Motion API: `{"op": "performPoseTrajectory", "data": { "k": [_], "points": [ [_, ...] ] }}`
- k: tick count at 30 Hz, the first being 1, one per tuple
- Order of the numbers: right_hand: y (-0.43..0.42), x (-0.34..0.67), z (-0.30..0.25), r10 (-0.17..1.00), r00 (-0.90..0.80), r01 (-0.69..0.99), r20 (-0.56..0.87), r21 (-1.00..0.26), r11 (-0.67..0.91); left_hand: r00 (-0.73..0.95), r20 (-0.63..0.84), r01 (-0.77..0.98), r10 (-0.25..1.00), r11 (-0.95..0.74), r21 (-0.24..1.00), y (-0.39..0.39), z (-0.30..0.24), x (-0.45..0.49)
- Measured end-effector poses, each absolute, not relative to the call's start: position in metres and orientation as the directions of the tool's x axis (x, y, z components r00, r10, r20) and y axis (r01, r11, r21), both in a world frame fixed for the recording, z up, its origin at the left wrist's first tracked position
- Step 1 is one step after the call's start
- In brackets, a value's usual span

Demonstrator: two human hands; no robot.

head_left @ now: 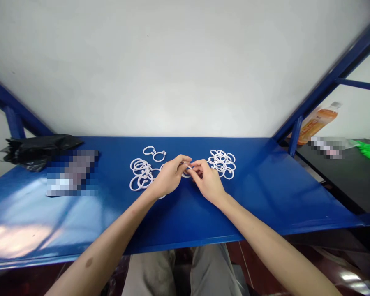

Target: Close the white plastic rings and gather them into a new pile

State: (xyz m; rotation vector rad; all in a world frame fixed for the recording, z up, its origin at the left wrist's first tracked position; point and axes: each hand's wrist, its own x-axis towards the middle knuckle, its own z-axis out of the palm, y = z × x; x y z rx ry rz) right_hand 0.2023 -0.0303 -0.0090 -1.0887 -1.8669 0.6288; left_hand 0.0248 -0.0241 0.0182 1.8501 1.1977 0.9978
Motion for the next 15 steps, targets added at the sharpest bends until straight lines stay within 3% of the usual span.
{"op": "performPoseTrajectory", "data": {
  "k": [4, 8, 12, 15],
  "points": [
    [-0.029, 0.206, -0.007, 0.876, -0.221, 0.474, 0.429, -0.737, 0.481, 0.305, 0.209, 0.305, 0.929, -0.303, 0.903, -0.022, 0.017, 0.022],
    [-0.029, 0.21, -0.004, 0.858, -0.154, 0.536, 0.49, -0.688, 0.489, 0.29, 0.147, 0.377, 0.946, -0.254, 0.891, -0.023, 0.023, 0.021],
    [-0.032, 0.212, 0.004, 0.725, -0.345, 0.615, 0.596, -0.44, 0.655, 0.234, 0.194, 0.51, 0.953, -0.29, 0.81, -0.023, 0.029, 0.019],
    [-0.035, 0.213, 0.009, 0.643, -0.478, 0.616, 0.599, -0.293, 0.731, 0.242, 0.199, 0.539, 0.95, -0.302, 0.786, -0.023, 0.029, 0.017]
  ]
}}
